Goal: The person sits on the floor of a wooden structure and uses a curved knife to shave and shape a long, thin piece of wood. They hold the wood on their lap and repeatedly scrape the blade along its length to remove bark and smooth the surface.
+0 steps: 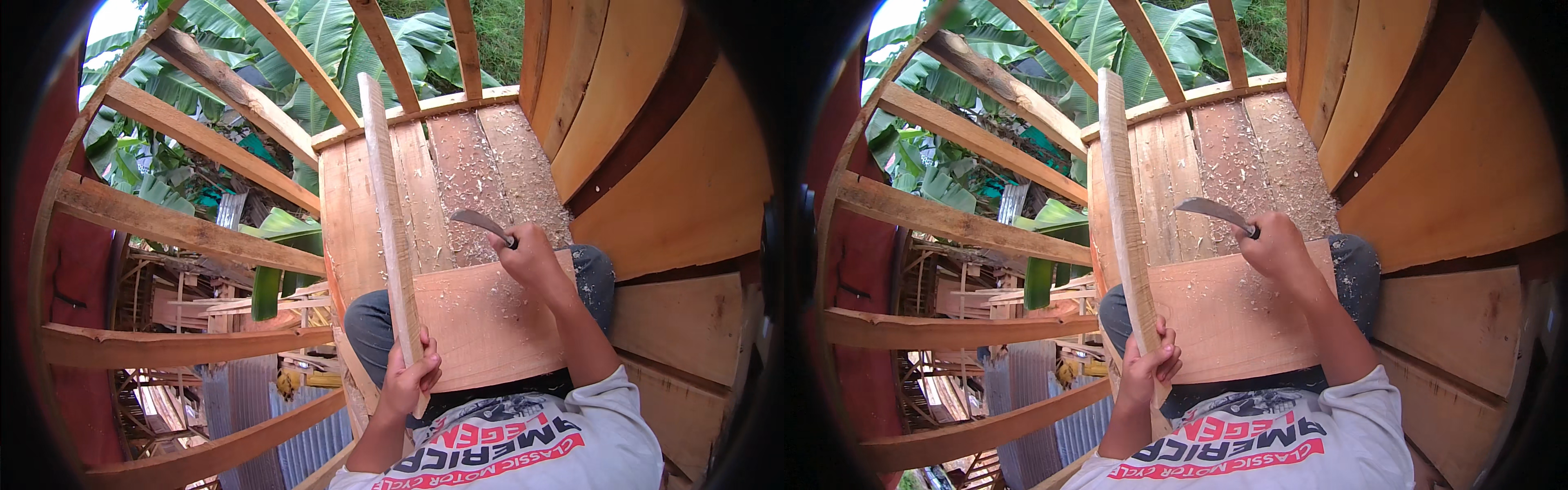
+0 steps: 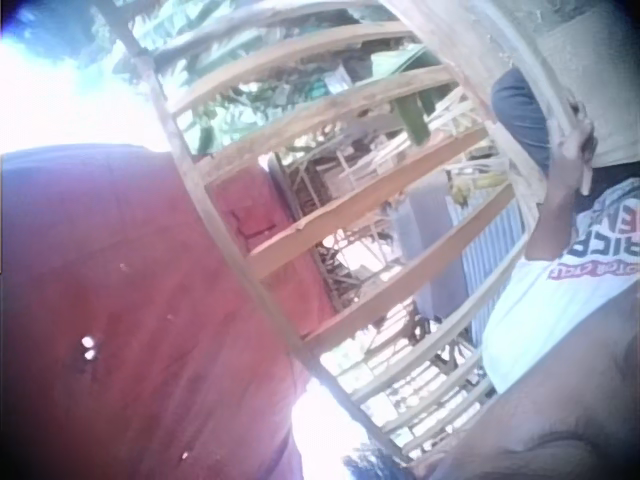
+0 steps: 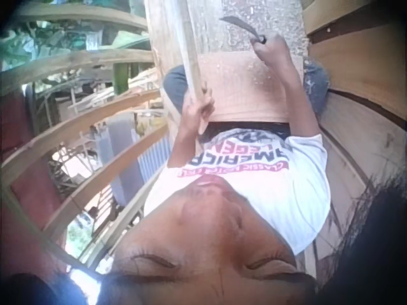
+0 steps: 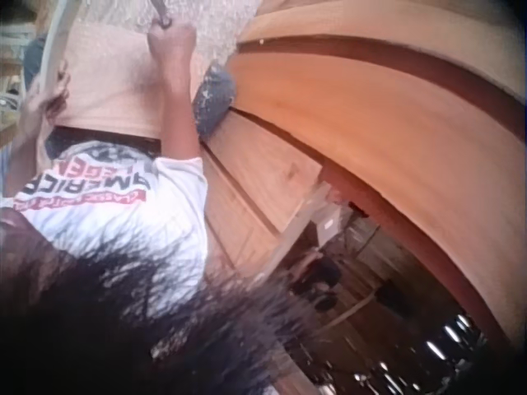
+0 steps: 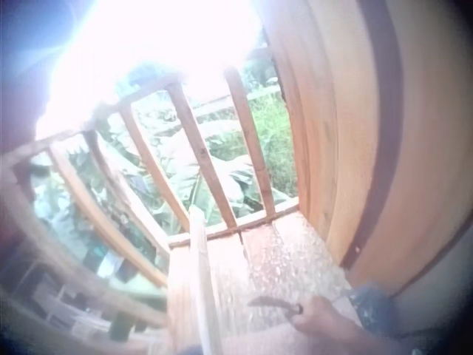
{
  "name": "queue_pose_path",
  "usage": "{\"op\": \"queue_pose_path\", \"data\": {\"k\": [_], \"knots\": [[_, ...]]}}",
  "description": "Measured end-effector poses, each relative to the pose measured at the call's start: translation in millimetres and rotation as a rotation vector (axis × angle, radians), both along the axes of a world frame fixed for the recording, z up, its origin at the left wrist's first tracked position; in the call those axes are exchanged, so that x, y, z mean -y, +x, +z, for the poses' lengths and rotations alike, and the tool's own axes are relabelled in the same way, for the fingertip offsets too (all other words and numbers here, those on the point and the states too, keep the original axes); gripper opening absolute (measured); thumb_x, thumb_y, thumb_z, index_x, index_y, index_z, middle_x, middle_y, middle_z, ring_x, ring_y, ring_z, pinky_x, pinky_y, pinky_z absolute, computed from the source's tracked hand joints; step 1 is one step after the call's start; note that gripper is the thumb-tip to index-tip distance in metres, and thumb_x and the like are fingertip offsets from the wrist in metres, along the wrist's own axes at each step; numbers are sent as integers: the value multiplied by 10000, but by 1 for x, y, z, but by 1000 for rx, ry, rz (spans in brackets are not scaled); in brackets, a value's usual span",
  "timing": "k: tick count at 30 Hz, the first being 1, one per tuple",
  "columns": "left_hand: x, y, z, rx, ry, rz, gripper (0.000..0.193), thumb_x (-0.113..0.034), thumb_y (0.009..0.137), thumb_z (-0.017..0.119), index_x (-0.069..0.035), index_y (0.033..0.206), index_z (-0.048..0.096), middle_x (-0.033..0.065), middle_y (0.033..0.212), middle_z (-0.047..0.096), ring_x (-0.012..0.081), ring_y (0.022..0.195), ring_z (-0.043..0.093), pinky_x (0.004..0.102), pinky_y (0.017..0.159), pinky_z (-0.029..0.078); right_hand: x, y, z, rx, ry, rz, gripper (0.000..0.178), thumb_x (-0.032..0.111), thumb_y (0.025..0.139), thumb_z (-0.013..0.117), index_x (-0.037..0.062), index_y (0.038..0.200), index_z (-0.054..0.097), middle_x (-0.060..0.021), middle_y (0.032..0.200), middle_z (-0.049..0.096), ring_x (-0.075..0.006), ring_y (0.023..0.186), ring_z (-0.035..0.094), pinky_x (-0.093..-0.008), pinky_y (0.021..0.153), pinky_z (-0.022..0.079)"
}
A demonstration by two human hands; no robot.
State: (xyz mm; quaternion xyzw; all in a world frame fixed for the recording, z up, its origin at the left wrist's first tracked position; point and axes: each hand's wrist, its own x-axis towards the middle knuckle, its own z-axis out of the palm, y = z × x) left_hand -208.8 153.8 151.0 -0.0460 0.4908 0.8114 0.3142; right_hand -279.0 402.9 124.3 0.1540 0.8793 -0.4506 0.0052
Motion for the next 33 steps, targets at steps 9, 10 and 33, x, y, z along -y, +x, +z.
{"op": "queue_pose_path", "data": {"k": [9,10,33], "knots": [[-58,-14,-12,-283,43,27,202,-185,958,495,-87,1051,346,28,780,417,117,687,443,288,691,403,34,103,-19,79,-689,79,455,314,918,594,57,558,489,59,492,397,-33,481,354,-260,432,273],[-67,-15,-14,-324,60,55,215,-204,960,499,-88,1055,345,29,786,417,116,705,440,286,703,405,33,106,-13,41,-729,81,419,293,901,614,59,581,477,33,490,456,-45,437,406,-237,399,298],[-28,-35,18,-753,-730,-121,365,-204,752,731,-39,1006,527,124,1037,547,236,1006,523,366,799,452,-67,113,25,-273,-807,-135,371,-66,688,673,118,607,362,-108,672,611,-97,561,532,-199,494,408]]}}
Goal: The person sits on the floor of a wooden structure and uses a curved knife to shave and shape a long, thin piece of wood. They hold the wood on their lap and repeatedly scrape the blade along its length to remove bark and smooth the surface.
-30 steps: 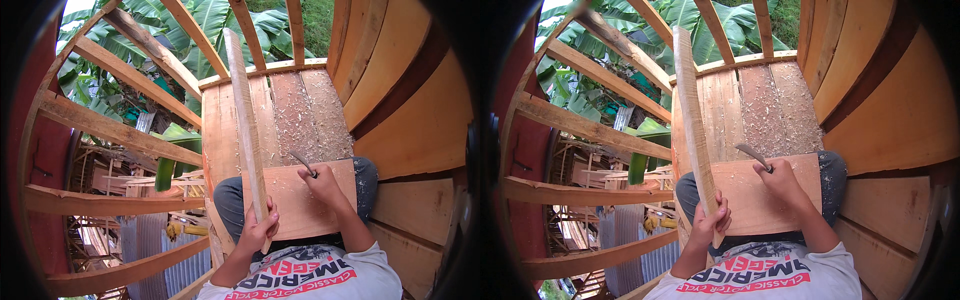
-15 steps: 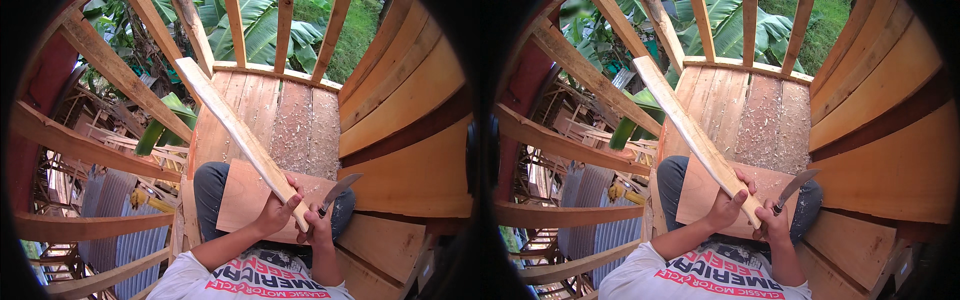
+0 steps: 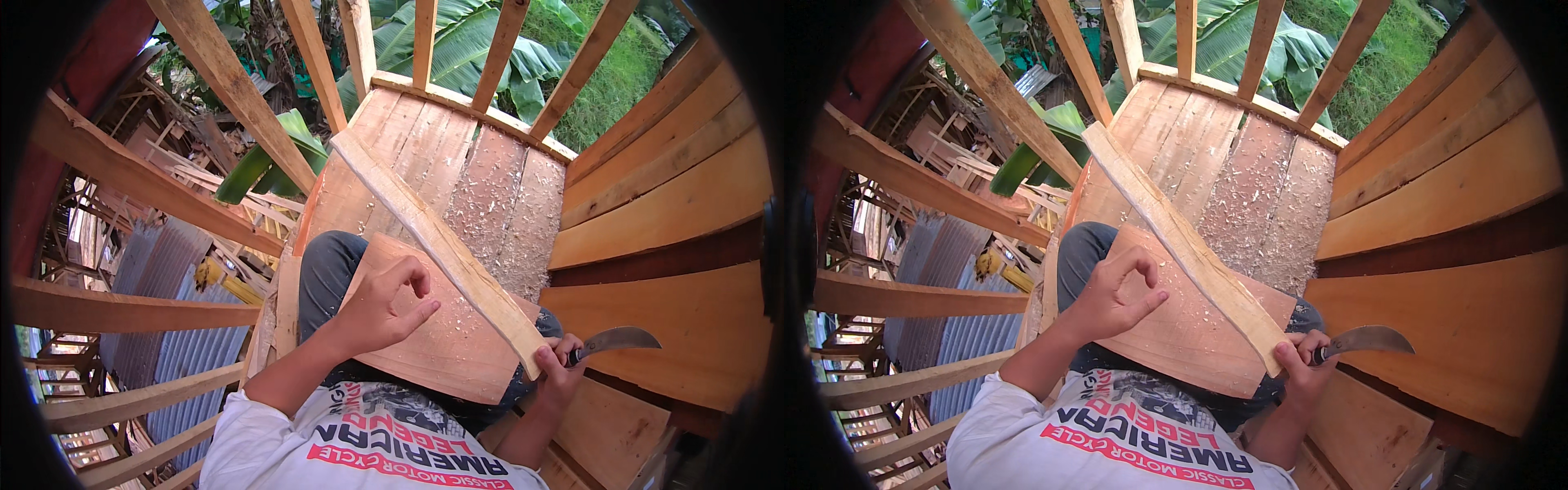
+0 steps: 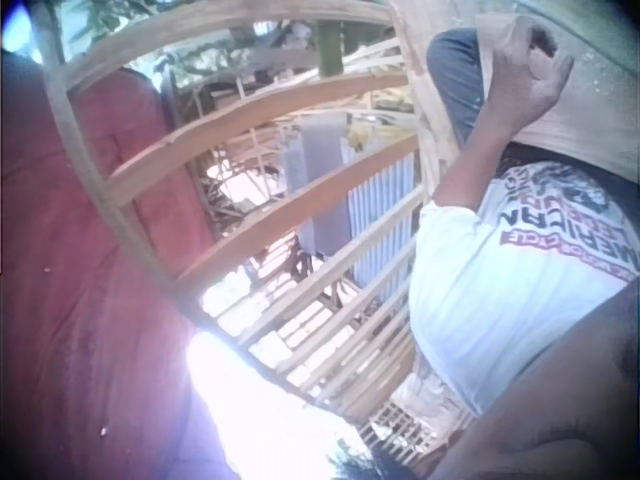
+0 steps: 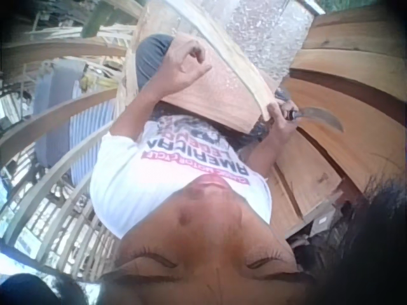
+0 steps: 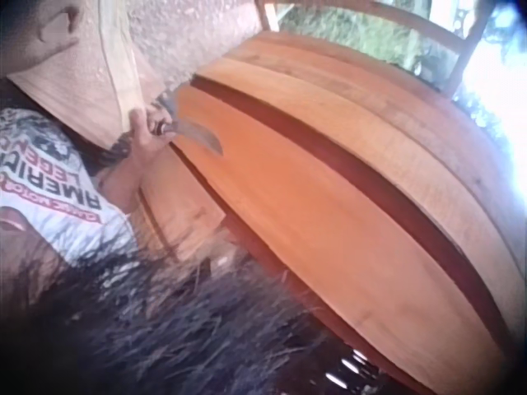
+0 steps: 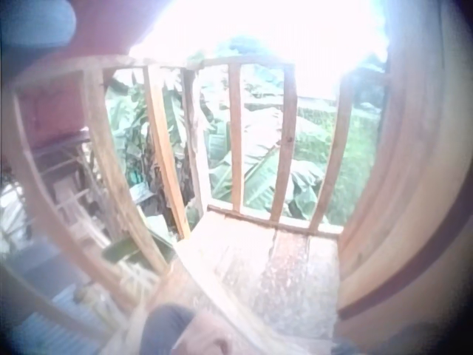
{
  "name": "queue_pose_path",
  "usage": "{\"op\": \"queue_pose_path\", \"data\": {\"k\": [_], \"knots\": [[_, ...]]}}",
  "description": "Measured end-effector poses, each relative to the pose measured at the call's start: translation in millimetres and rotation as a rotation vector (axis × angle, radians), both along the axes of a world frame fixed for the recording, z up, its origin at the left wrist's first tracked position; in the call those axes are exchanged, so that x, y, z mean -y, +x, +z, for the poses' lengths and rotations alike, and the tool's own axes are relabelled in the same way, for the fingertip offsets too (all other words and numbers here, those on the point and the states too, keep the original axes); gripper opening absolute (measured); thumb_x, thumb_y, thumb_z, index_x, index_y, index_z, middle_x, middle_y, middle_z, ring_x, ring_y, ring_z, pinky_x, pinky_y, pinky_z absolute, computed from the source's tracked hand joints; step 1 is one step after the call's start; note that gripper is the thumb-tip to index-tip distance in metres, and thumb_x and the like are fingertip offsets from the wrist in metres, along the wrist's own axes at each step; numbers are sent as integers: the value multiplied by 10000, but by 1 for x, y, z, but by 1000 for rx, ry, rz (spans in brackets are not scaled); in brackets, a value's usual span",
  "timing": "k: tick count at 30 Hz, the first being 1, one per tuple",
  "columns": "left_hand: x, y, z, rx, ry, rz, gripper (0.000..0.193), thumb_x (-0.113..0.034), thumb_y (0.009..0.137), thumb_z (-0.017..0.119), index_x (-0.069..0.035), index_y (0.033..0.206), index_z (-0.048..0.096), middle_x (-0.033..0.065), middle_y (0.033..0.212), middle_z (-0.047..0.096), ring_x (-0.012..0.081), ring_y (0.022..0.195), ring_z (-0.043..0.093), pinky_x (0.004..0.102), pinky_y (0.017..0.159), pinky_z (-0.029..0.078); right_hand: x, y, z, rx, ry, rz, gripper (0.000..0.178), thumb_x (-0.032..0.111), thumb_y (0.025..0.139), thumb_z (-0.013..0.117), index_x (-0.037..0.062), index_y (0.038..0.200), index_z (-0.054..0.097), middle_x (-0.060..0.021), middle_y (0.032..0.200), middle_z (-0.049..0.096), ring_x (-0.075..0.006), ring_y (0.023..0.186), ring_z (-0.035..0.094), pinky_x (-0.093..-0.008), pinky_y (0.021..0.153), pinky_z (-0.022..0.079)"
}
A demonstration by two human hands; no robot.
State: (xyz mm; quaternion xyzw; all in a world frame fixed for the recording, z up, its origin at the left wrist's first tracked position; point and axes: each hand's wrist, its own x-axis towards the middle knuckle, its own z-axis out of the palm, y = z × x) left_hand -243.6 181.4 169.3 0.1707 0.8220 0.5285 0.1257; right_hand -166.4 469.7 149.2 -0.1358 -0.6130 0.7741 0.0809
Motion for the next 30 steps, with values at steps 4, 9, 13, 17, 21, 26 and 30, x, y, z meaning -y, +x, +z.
{"op": "queue_pose_path", "data": {"k": [4,9,13,17,21,26,30], "knots": [[23,-36,24,-827,-510,107,434,-152,644,768,-86,995,522,102,1034,530,295,1052,513,401,858,405,-12,1,-5,0,111,14,333,30,691,673,115,649,354,-99,667,584,-85,519,472,-198,450,360],[72,-74,21,-604,-882,-277,374,-242,671,745,-93,965,567,143,962,607,315,1001,573,429,859,405,-32,6,-15,-15,36,25,342,62,711,680,120,646,349,-105,658,580,-103,478,465,-209,394,357],[72,-64,42,-191,-903,-378,378,-340,689,753,-46,856,584,180,788,629,355,796,622,413,723,471,-24,-8,-9,7,32,-242,407,250,865,636,124,623,334,-101,617,558,-120,395,430,-222,344,347],[80,-35,20,-16,-523,-228,385,-347,761,719,-10,852,557,173,717,604,298,674,615,375,604,463,-29,-7,-20,-29,48,-200,569,563,929,424,99,610,347,-65,499,461,-112,374,397,-216,348,306],[62,-13,4,361,-163,-169,295,-211,799,705,-59,897,471,-20,667,434,84,546,502,262,496,414,-2,2,-35,109,109,174,664,661,868,445,67,581,376,-30,464,404,-114,384,398,-239,370,301],[27,8,-4,825,304,-220,256,-170,837,651,-60,919,435,-24,693,415,43,444,417,196,373,344,45,-2,-28,-51,567,227,669,625,847,526,17,579,449,-53,467,375,-153,414,424,-327,415,311],[3,22,-7,901,394,-286,221,-155,849,611,-69,886,411,-33,660,407,42,415,410,196,358,337,55,-14,-13,-98,784,286,616,563,822,605,3,595,486,-113,480,407,-256,427,454,-346,430,336]]}}
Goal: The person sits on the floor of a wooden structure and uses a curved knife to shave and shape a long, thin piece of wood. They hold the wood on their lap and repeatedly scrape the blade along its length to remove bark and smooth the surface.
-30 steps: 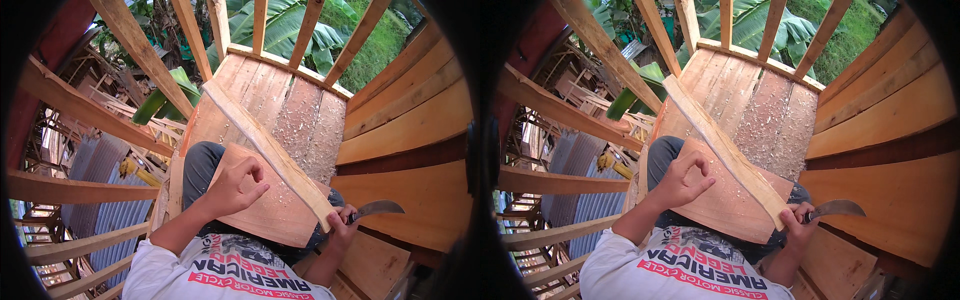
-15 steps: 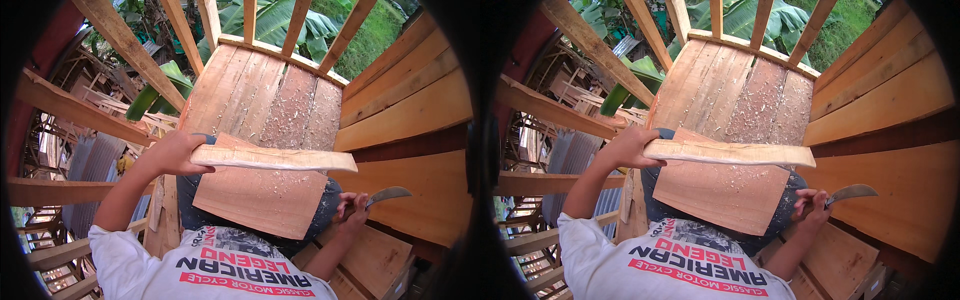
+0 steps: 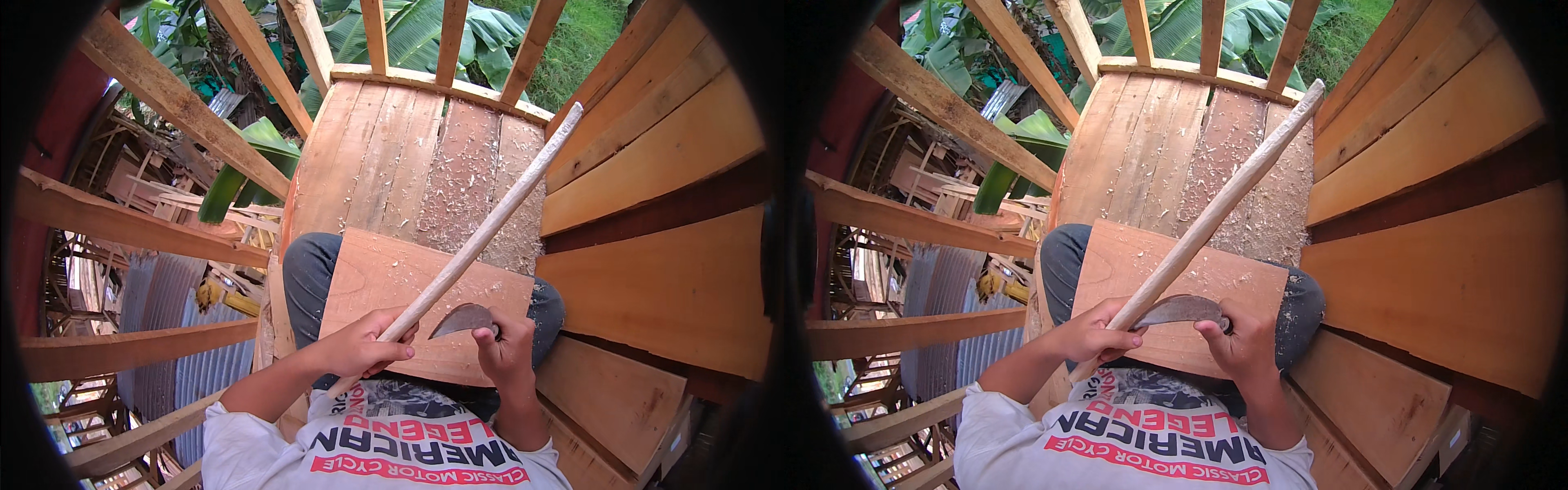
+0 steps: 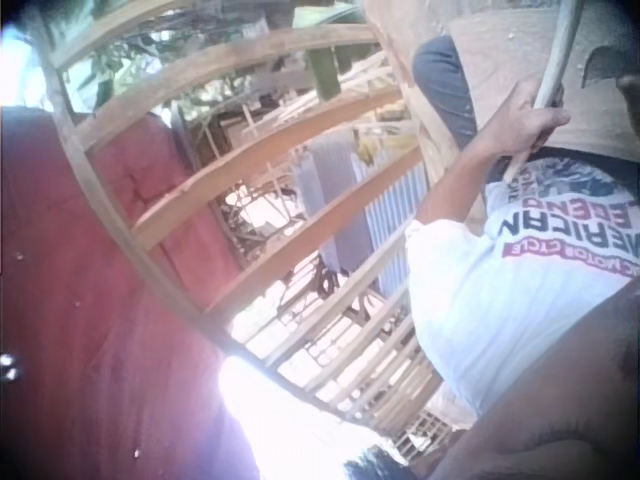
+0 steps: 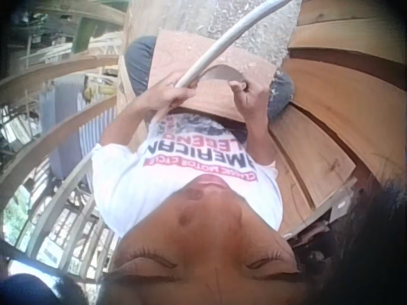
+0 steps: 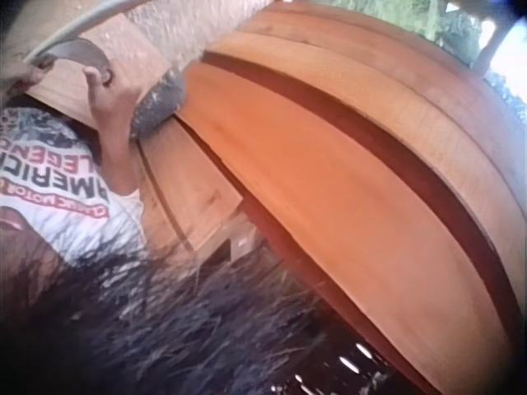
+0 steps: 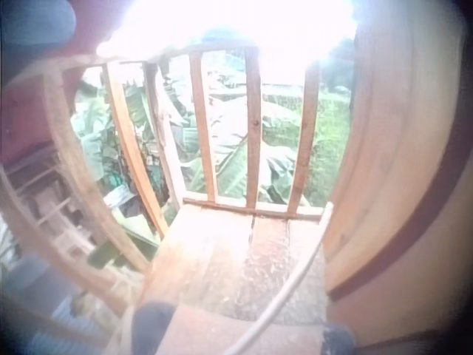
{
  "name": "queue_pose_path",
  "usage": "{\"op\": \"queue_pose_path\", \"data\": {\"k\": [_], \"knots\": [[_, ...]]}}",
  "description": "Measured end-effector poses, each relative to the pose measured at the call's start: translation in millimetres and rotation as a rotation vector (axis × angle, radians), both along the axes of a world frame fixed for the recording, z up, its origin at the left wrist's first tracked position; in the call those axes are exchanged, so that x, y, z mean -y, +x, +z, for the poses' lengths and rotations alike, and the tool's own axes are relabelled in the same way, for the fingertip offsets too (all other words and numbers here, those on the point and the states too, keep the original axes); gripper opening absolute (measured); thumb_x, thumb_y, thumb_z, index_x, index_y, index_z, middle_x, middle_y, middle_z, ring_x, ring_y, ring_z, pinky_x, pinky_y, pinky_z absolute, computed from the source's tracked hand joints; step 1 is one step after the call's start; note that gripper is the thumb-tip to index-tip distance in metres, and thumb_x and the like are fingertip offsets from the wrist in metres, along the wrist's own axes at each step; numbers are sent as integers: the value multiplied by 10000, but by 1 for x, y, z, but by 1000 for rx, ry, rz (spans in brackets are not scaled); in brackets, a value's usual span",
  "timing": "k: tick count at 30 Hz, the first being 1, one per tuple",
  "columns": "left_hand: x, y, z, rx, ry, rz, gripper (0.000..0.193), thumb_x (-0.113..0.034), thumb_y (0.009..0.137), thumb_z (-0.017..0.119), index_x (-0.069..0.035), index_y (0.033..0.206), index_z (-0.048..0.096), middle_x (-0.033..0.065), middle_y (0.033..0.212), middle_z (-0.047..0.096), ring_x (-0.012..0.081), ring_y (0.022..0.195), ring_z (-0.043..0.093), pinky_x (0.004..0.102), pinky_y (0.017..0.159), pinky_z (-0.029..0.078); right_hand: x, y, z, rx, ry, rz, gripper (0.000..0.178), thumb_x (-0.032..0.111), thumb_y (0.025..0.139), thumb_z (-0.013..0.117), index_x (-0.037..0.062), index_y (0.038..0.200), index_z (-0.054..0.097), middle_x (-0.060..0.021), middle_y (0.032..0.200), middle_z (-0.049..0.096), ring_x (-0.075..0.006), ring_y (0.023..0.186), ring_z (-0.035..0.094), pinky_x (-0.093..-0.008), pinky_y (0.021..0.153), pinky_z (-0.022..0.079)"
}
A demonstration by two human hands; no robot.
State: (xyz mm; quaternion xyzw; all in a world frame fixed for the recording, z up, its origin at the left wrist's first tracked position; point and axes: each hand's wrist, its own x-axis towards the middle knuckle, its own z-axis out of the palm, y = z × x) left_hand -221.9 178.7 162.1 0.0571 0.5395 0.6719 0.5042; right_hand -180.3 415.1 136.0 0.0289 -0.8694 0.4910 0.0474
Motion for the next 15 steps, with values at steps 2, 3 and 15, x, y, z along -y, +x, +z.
{"op": "queue_pose_path", "data": {"k": [2,3,15], "knots": [[-9,7,-1,53,48,-10,166,-106,833,561,-65,885,409,-24,664,409,43,421,412,198,358,342,0,-7,4,-75,120,-10,585,555,781,647,20,590,509,-113,487,449,-306,436,478,-353,418,360],[-14,10,3,76,72,-8,154,-92,822,547,-65,885,409,-20,665,411,43,422,413,199,356,342,-1,-9,6,-101,179,-16,585,565,767,653,27,587,509,-108,486,449,-302,434,485,-353,413,365],[-15,18,20,-143,-28,67,216,5,751,486,-54,925,373,2,736,394,53,525,407,203,426,360,-15,-44,13,-356,490,-55,615,649,658,663,77,549,464,-78,474,422,-261,423,480,-350,403,359]]}}
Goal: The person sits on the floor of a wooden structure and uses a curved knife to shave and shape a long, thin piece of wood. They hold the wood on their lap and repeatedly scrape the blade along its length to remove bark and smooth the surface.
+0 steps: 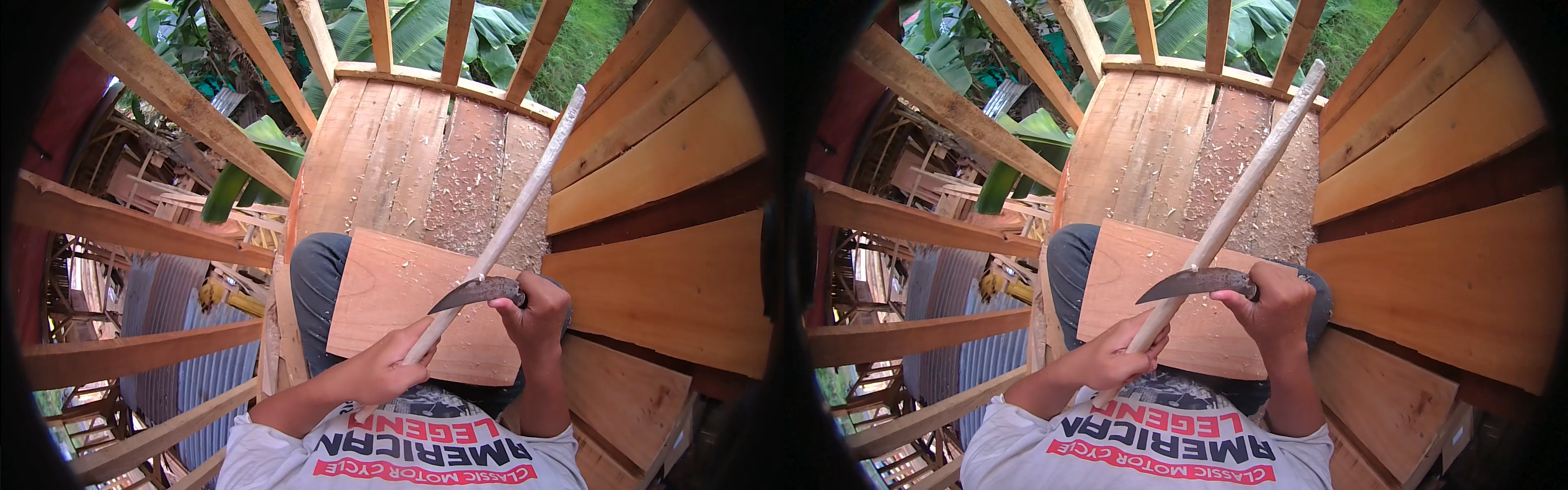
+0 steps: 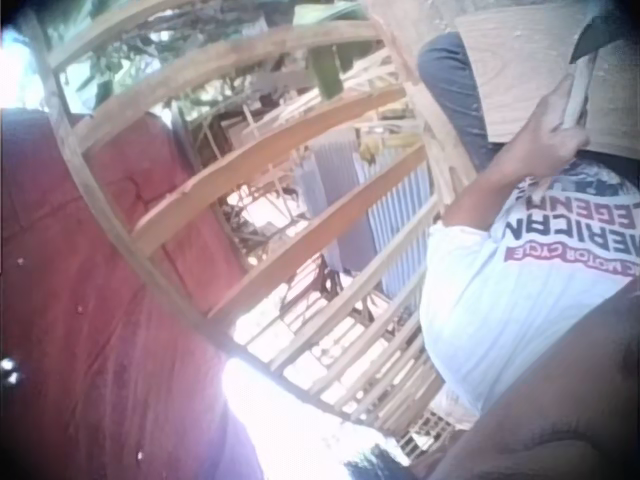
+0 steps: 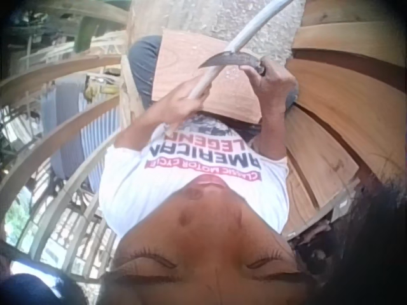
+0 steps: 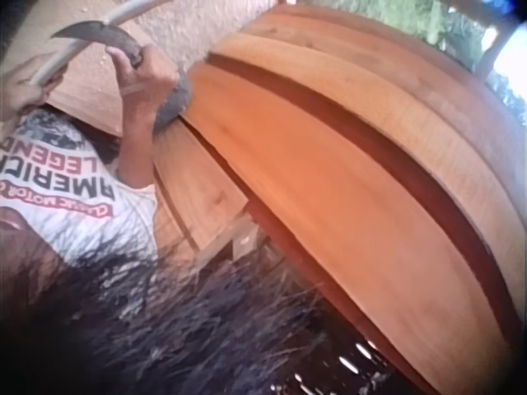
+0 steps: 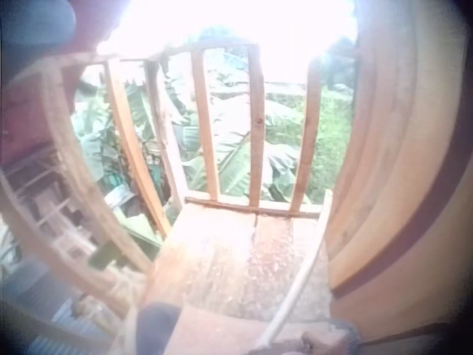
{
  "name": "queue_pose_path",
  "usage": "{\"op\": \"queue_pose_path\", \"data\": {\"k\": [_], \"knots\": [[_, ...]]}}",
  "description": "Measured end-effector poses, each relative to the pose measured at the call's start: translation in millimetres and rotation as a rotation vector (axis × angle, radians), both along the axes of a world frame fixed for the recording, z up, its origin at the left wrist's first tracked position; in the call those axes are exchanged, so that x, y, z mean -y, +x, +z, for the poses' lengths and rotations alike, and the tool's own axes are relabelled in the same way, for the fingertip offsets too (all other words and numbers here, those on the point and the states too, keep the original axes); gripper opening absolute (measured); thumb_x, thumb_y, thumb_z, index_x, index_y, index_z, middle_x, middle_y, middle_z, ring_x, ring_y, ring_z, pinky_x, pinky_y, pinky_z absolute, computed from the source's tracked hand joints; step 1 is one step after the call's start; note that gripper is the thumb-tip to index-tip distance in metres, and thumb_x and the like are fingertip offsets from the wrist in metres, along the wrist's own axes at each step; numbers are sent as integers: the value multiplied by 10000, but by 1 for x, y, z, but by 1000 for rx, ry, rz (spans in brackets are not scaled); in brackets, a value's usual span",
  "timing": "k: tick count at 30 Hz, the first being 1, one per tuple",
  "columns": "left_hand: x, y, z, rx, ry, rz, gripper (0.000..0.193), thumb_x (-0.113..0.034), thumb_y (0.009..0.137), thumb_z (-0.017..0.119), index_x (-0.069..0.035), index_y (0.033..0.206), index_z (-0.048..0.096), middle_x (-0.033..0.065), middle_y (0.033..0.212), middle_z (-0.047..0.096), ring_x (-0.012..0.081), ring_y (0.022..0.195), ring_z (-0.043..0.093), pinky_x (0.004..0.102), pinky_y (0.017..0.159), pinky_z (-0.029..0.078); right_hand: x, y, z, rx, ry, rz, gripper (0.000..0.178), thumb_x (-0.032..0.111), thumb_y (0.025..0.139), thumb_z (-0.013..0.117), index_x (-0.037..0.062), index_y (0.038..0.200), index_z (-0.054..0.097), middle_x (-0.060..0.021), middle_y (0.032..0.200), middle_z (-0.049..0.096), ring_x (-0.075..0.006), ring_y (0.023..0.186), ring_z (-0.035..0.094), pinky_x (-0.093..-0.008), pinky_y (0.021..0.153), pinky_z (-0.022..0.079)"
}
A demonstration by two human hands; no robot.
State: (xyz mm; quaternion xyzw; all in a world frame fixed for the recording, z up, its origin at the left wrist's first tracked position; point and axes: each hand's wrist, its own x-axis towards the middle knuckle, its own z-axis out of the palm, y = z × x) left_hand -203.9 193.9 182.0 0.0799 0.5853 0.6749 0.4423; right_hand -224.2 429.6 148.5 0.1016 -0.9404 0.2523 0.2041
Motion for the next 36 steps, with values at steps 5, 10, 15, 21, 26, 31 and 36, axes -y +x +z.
{"op": "queue_pose_path", "data": {"k": [5,10,15,21,26,31,36], "knots": [[1,2,1,61,20,62,220,13,747,481,-62,918,364,0,731,390,50,520,397,203,433,362,6,-5,-4,31,-108,-85,651,635,726,637,35,561,447,-97,479,426,-277,441,483,-352,429,356],[15,30,-13,104,-1,-36,260,3,720,501,-40,958,406,4,718,400,100,627,415,250,585,384,-63,-40,-4,176,-400,-508,640,588,825,582,-13,621,502,-155,502,452,-344,476,491,-388,461,353],[26,20,-37,396,217,114,202,20,747,467,-65,891,352,-9,702,380,45,418,383,191,334,299,5,-5,-1,204,-217,-45,564,542,802,633,21,611,536,-140,505,488,-309,472,523,-368,453,381],[13,14,-22,-44,-94,97,265,-5,709,470,-28,957,382,1,708,374,73,544,395,220,477,357,24,6,-5,169,-30,69,591,612,690,674,75,547,475,-85,483,460,-255,438,520,-351,412,382],[7,16,-15,-210,-231,96,408,-11,718,473,39,1120,420,42,712,421,126,632,432,274,582,388,9,-5,-12,16,58,65,623,651,637,678,83,535,441,-72,472,417,-247,426,492,-341,412,373],[10,22,-19,-129,-214,107,354,-30,760,500,44,1096,417,102,685,467,185,668,497,338,615,409,7,-13,-20,-7,-20,8,637,622,707,661,44,548,444,-78,474,423,-267,424,472,-356,428,371],[20,59,-33,-67,-163,4,386,17,727,486,16,1107,416,2,712,385,89,612,405,240,561,385,-58,-49,-9,155,-373,-501,640,575,831,578,-3,579,465,-131,480,451,-313,454,494,-374,449,370]]}}
